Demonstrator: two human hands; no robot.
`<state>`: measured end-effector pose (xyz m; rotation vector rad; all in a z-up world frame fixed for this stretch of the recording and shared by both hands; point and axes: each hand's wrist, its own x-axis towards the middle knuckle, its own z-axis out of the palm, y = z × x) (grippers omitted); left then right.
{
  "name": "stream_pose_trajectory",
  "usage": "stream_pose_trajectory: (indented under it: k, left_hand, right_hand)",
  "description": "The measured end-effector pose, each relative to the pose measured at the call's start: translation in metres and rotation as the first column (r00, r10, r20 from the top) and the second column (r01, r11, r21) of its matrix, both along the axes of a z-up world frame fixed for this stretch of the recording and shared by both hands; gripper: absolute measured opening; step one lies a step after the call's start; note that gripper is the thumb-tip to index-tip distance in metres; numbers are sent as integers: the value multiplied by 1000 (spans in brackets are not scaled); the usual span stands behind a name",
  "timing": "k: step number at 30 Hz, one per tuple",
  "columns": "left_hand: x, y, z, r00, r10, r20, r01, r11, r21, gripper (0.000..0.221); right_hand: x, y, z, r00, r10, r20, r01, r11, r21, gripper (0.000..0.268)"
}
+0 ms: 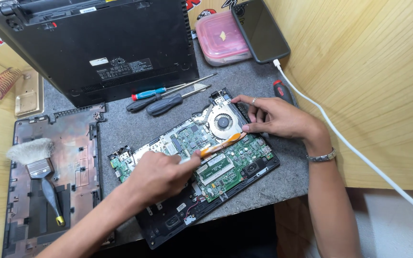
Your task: Cleaning a laptop motherboard with a toothbrush and using a screwdriver to work on internal components
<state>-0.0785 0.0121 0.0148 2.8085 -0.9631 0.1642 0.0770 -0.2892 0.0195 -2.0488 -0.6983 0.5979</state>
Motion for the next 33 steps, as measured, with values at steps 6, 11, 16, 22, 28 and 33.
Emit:
stream_pose_trajectory:
  k: [6, 11, 16, 22, 28, 33]
  left_hand:
    - [0, 6, -1, 997, -13, 74, 12, 1000, 4, 32]
    - [5, 9, -1, 998, -1, 57, -1, 999, 41, 32]
    - [12, 2, 10, 1000, -22, 11, 22, 1000, 19, 28]
    - [38, 16, -5, 976, 195, 100, -196, 981, -1, 32]
    - [21, 5, 9, 1000, 11, -17, -10, 999, 37, 24]
    - [19, 3, -13, 998, 52, 36, -52, 999, -6, 34]
  right_hand:
    - [0, 1, -1, 1000, -15, -15, 15, 1000, -1, 83]
    - [-3, 2, -3, 1000, -20, -16, 20, 1000, 0, 82]
    - [2, 1, -1, 999, -31, -7, 31, 1000, 2, 81]
    - [-2, 2, -2, 1000, -26, -6, 26, 999, -19, 79]
    - [0, 4, 3, 999, -34, -28, 33, 998, -46, 81]
    - [0, 4, 0, 999, -47, -5, 47, 998, -37, 78]
